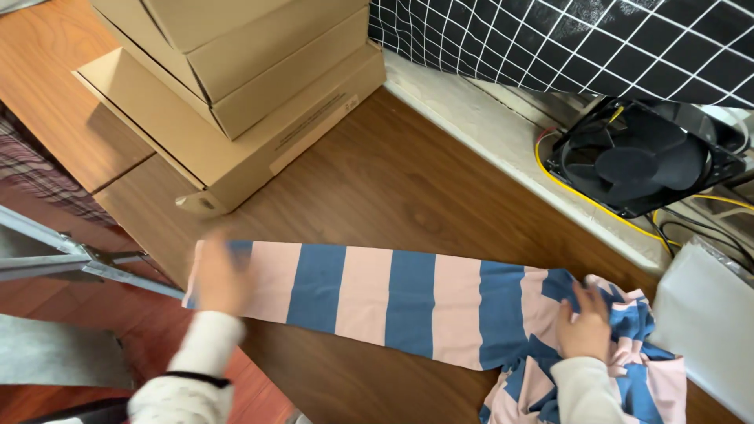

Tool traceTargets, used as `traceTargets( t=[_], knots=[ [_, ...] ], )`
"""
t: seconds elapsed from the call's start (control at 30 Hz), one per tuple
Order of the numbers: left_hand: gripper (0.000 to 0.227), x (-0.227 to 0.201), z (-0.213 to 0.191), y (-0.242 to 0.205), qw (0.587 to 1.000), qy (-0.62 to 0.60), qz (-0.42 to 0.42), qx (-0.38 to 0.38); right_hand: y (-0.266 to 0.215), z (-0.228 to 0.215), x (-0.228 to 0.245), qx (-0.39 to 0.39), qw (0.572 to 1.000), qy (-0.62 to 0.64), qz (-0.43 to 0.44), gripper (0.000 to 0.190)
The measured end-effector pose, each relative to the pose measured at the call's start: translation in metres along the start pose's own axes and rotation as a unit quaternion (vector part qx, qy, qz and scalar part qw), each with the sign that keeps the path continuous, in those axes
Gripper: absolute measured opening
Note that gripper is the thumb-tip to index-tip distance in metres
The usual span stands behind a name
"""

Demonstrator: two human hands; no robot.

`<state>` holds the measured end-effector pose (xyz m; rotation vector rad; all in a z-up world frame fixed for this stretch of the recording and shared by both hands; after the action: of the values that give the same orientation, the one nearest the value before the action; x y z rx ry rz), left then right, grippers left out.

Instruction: Ironing a long-sleeved striped shirt on a wooden surface and then folding it neatly for packaging.

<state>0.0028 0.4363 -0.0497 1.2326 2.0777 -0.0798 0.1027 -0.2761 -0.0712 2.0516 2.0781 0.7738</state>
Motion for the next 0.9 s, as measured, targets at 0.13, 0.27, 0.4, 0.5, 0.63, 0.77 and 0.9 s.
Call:
traceTargets(
  t=[0.13, 0.27, 0.4, 0.5, 0.63, 0.77, 0.9],
  knots=[
    [0.073, -0.142, 0.131, -0.067, 0.976, -0.062, 0.117, 0.175, 0.003, 0.025, 0.003, 0.032, 0.999, 0.006, 0.026, 0.047],
    [0.057, -0.31, 0.198, -0.158, 0.879, -0.115, 0.384, 0.257, -0.013, 0.033, 0.001, -0.015, 0.992, -0.122, -0.033, 0.056],
    [0.066, -0.397, 0.322, -0.243, 0.844, -0.115, 0.441, 0.282, -0.017, 0.028, -0.004, -0.052, 0.976, -0.21, -0.036, 0.063],
    [0.068, -0.422, 0.329, -0.268, 0.883, -0.118, 0.426, 0.158, -0.017, 0.014, 0.008, -0.113, 0.954, -0.25, -0.12, 0.062],
    [0.077, -0.391, 0.289, -0.241, 0.89, -0.101, 0.416, 0.157, -0.017, 0.019, -0.016, -0.088, 0.954, -0.265, -0.107, 0.06],
    [0.07, -0.294, 0.206, -0.166, 0.908, -0.022, 0.349, 0.232, -0.019, 0.027, -0.032, -0.031, 0.975, -0.208, -0.069, 0.068],
    [0.058, -0.129, 0.118, -0.084, 0.962, 0.128, 0.21, 0.118, -0.021, 0.023, -0.028, -0.048, 0.973, -0.208, -0.087, 0.068]
  ],
)
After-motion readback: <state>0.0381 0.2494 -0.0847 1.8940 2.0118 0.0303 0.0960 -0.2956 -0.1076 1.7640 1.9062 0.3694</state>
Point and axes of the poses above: each hand's wrist, its own y-axis towards the middle knuckle, its own z-axis out of the palm, x = y × z, the point moved 9 cm from there along y, towards the middle knuckle, and after that the axes turned 2 degrees about x, right-handed, at the moved point
